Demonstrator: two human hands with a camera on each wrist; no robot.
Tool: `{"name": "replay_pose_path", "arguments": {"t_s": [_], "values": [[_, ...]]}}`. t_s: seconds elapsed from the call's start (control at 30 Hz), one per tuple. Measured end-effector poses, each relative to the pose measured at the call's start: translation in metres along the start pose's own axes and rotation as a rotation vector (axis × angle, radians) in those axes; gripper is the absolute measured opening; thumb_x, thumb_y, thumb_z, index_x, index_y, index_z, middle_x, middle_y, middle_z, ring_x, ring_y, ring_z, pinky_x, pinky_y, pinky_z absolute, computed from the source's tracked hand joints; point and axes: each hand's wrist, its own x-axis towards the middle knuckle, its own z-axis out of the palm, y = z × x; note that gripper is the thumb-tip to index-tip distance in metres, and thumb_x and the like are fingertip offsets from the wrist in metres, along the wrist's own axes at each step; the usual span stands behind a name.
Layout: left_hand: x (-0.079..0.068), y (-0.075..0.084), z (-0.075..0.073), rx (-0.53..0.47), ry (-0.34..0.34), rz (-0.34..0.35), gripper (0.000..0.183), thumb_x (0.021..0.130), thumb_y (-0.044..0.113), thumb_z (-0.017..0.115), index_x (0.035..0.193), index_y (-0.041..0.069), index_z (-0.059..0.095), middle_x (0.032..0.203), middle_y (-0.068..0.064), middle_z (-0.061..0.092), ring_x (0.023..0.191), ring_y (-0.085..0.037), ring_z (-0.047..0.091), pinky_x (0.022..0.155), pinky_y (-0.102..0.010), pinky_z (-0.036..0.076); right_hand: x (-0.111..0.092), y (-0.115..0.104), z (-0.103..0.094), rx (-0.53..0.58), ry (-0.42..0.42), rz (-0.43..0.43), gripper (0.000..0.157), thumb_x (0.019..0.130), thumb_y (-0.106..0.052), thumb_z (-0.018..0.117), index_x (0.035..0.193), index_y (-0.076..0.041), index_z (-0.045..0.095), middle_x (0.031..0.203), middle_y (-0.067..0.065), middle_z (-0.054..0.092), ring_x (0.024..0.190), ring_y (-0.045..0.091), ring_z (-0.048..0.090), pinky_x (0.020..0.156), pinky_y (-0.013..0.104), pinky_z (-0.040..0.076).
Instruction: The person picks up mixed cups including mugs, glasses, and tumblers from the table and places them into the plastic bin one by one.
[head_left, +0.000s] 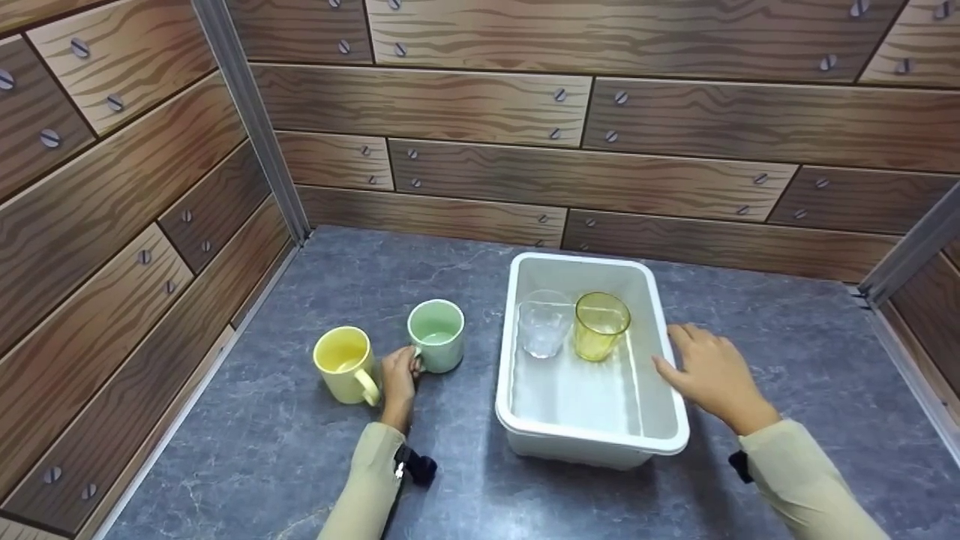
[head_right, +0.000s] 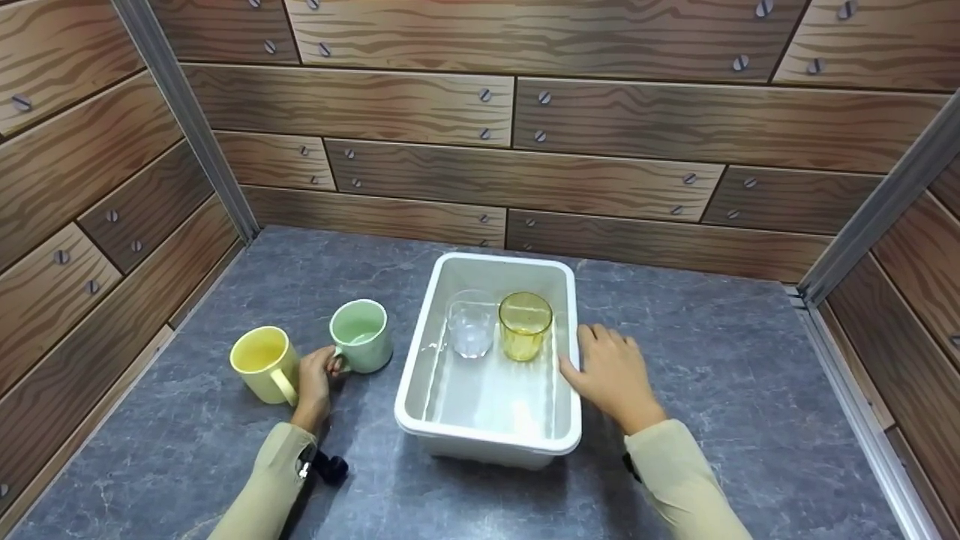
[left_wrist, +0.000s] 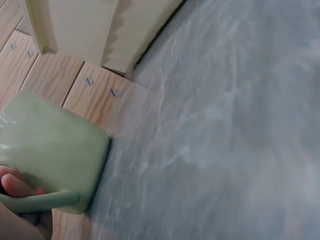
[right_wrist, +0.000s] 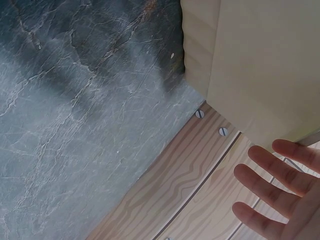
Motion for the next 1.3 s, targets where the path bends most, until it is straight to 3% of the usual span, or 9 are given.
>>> {"name": "replay_pose_path", "arguments": {"t_s": [0.03, 0.17, 0.3, 0.37, 0.53, 0.63, 0.9, 1.07, 1.3], "values": [[-0.007, 0.023, 0.007, 0.005, 0.025, -0.041, 0.038, 0.087, 0.005, 0.041, 0.049, 0.012, 0.037, 0.047, 0.007, 0.036, 0.043, -0.006, 0.032, 0.045, -0.019, 0.027, 0.000, 0.000, 0.000, 0.000, 0.000, -0.001, 0.049, 0.084, -0.034, 0.060, 0.111, 0.006, 0.058, 0.099, 0.026, 0.063, 0.087, 0.043, 0.061, 0.073, 0.056, 0.047], [-0.015, 0.052, 0.019, 0.016, 0.110, -0.151, 0.042, 0.089, -0.002, 0.041, 0.049, 0.010, 0.036, 0.048, 0.005, 0.036, 0.047, -0.006, 0.033, 0.050, -0.019, 0.030, 0.000, -0.002, 0.001, 0.009, 0.007, -0.008, 0.048, 0.084, -0.034, 0.060, 0.111, 0.005, 0.058, 0.099, 0.025, 0.063, 0.087, 0.042, 0.061, 0.073, 0.056, 0.047], [-0.015, 0.043, 0.019, 0.008, 0.183, -0.144, 0.037, 0.089, -0.002, 0.046, 0.053, 0.007, 0.039, 0.052, 0.002, 0.039, 0.052, -0.009, 0.038, 0.054, -0.022, 0.036, 0.001, -0.002, 0.000, 0.020, 0.006, -0.007, 0.047, 0.084, -0.034, 0.059, 0.111, 0.005, 0.058, 0.097, 0.024, 0.063, 0.087, 0.041, 0.061, 0.072, 0.055, 0.046], [-0.014, 0.035, 0.018, 0.015, 0.213, -0.105, 0.032, 0.088, -0.002, 0.049, 0.058, 0.006, 0.041, 0.056, 0.002, 0.043, 0.055, -0.009, 0.042, 0.056, -0.022, 0.039, 0.002, -0.002, -0.001, 0.018, 0.001, -0.005, 0.047, 0.084, -0.033, 0.059, 0.111, 0.005, 0.058, 0.098, 0.024, 0.063, 0.088, 0.041, 0.061, 0.073, 0.056, 0.046], [-0.018, 0.026, 0.020, 0.236, 0.298, 0.006, 0.017, 0.082, 0.001, 0.058, 0.071, 0.001, 0.046, 0.065, 0.004, 0.047, 0.060, -0.005, 0.046, 0.060, -0.020, 0.039, 0.003, -0.002, 0.000, 0.014, 0.006, -0.011, 0.047, 0.084, -0.034, 0.060, 0.110, 0.005, 0.058, 0.097, 0.024, 0.063, 0.087, 0.042, 0.061, 0.073, 0.055, 0.046], [-0.019, 0.026, 0.022, 0.372, 0.331, 0.031, 0.015, 0.082, 0.004, 0.059, 0.072, -0.001, 0.049, 0.065, 0.001, 0.048, 0.062, -0.006, 0.045, 0.062, -0.021, 0.037, 0.003, -0.002, 0.000, 0.013, 0.014, -0.013, 0.047, 0.084, -0.034, 0.060, 0.110, 0.005, 0.058, 0.096, 0.024, 0.063, 0.086, 0.041, 0.061, 0.072, 0.055, 0.047], [-0.016, 0.023, 0.022, 0.439, 0.302, 0.032, 0.029, 0.098, 0.010, 0.044, 0.073, -0.003, 0.050, 0.069, -0.017, 0.060, 0.063, -0.017, 0.056, 0.058, -0.021, 0.044, 0.003, -0.003, -0.002, 0.009, -0.034, 0.020, 0.051, 0.086, -0.035, 0.058, 0.115, 0.007, 0.056, 0.106, 0.029, 0.062, 0.096, 0.045, 0.060, 0.080, 0.057, 0.046], [-0.009, 0.024, 0.021, 0.467, 0.273, 0.054, 0.031, 0.098, 0.009, 0.041, 0.075, -0.006, 0.054, 0.069, -0.023, 0.061, 0.061, -0.028, 0.059, 0.057, -0.033, 0.051, 0.003, -0.003, -0.002, 0.013, -0.045, 0.033, 0.052, 0.087, -0.035, 0.057, 0.116, 0.008, 0.056, 0.109, 0.031, 0.061, 0.099, 0.046, 0.059, 0.082, 0.058, 0.045], [0.003, 0.032, 0.016, 0.617, 0.151, 0.026, 0.034, 0.098, 0.013, 0.042, 0.069, -0.001, 0.051, 0.069, -0.020, 0.065, 0.062, -0.028, 0.061, 0.056, -0.027, 0.044, 0.000, -0.001, 0.000, 0.028, -0.031, 0.026, 0.049, 0.086, -0.033, 0.058, 0.115, 0.007, 0.056, 0.105, 0.027, 0.062, 0.095, 0.044, 0.060, 0.078, 0.058, 0.046]]}}
